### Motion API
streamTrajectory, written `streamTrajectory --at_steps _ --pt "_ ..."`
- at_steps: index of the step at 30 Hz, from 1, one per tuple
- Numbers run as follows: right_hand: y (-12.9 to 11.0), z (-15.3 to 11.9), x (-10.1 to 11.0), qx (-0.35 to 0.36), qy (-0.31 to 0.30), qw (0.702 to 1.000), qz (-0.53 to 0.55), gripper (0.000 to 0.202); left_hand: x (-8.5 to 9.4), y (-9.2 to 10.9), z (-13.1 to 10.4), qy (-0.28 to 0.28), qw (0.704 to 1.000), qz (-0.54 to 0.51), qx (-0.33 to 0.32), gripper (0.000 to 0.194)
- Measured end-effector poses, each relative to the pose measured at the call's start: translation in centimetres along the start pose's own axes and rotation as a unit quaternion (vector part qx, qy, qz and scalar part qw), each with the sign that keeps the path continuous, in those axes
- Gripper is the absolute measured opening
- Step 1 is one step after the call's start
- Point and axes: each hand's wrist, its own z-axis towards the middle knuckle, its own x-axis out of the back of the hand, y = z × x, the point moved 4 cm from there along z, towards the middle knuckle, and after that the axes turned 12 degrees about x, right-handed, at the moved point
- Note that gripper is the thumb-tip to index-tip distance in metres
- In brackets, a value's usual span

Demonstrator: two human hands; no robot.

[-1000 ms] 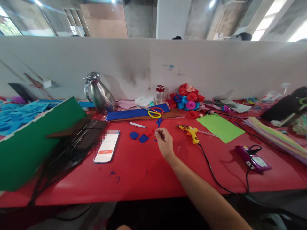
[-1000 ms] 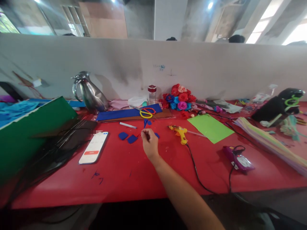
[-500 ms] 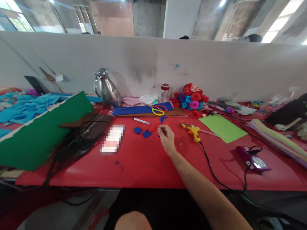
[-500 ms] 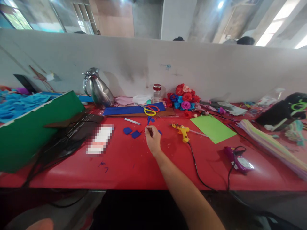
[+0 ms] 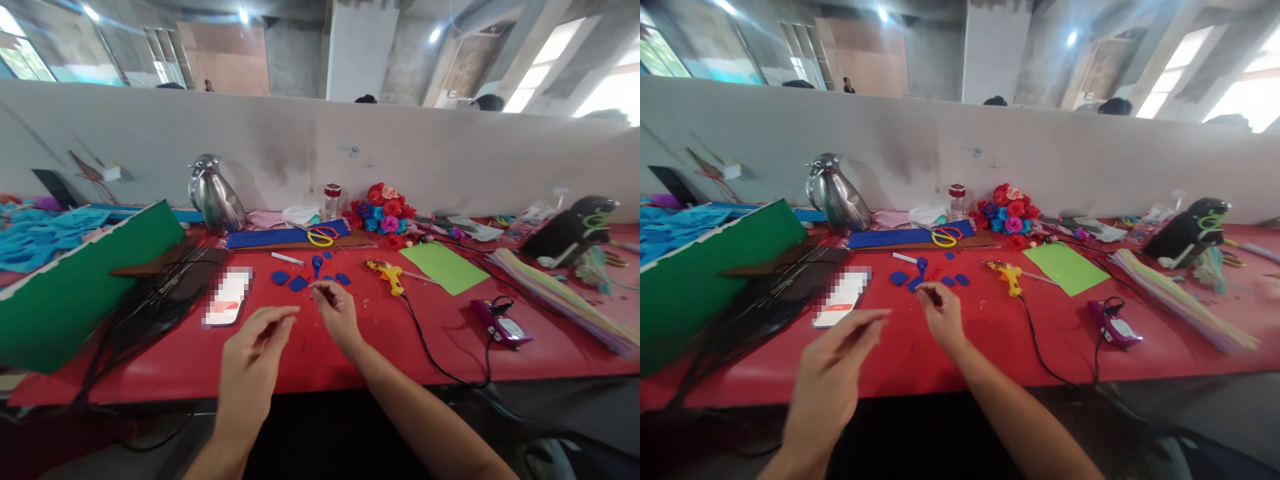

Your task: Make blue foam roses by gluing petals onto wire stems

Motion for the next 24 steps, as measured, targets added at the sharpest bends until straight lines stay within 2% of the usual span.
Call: streamTrajectory --at_steps 2,5,9,15,19,21,24 --pt "-0.8 -1.2 -0.3 -0.002 0.002 1.0 0.011 0.016 -2.6 2.0 1.7 -0.028 0.999 0.039 0.0 0.026" --pt "-1.1 -2.5 -0.3 -0.006 0.021 1.0 0.013 0.013 -4.3 2.9 2.6 -0.04 0.998 0.048 -0.009 0.026" --pt "-1.3 -3.3 -0.3 0.016 0.026 0.999 -0.013 0.009 -4.3 2.1 2.8 -0.036 0.999 0.029 -0.008 0.024" --pt "-0.9 -3.6 -0.7 0.037 0.004 0.997 -0.07 0.012 -4.9 1.8 3.3 -0.051 0.995 -0.06 0.057 0.016" --pt "-0.4 -3.6 -0.9 0.032 -0.063 0.992 -0.108 0.015 -4.9 1.4 4.6 -0.046 0.98 -0.163 0.105 0.027" --pt "-0.1 -3.6 -0.4 0.023 -0.099 0.985 -0.138 0.016 -4.4 1.3 5.6 -0.04 0.966 -0.228 0.12 0.033" --pt "0.6 -3.0 1.1 0.009 -0.14 0.967 -0.211 0.018 -3.1 1.8 7.3 -0.042 0.945 -0.308 0.106 0.036"
